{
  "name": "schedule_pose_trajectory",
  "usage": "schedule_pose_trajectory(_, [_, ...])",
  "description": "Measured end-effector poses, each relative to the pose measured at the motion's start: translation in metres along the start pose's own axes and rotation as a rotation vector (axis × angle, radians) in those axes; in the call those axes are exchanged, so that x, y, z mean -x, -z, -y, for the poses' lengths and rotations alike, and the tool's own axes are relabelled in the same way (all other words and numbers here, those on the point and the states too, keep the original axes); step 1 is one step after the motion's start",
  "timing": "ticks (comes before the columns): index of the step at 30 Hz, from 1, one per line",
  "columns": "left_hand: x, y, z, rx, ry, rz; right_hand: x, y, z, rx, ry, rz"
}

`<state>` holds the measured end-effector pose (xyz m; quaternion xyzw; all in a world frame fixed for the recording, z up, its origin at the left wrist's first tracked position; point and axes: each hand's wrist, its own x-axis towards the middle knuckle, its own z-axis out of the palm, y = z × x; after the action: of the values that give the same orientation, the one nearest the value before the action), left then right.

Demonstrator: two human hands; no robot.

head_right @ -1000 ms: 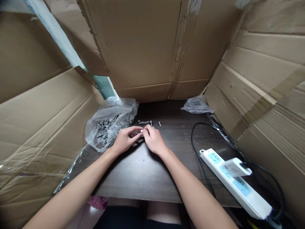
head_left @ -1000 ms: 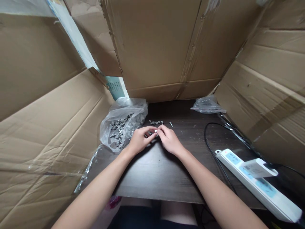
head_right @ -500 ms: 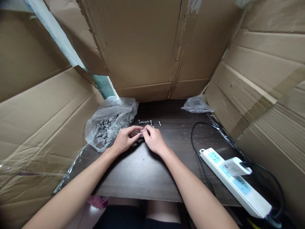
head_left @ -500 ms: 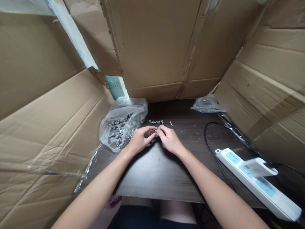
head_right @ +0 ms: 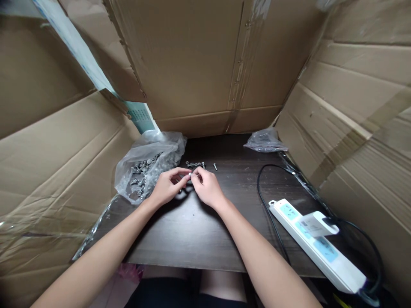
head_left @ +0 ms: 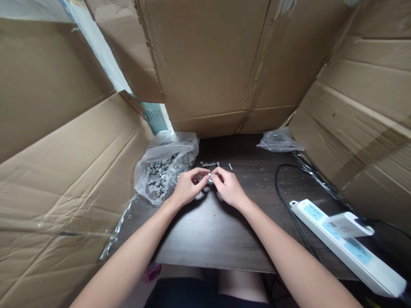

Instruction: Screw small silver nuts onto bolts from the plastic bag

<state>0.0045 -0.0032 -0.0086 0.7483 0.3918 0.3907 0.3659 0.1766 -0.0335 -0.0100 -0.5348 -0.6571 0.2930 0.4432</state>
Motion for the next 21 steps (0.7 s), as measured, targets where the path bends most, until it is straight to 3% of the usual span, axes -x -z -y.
schedule_pose_trajectory(21, [-0.0043, -0.0013, 0.0075, 0.192, 0.102, -0.02, 0.0006, -0.0012, -0.0039, 0.046, 0.133, -0.084])
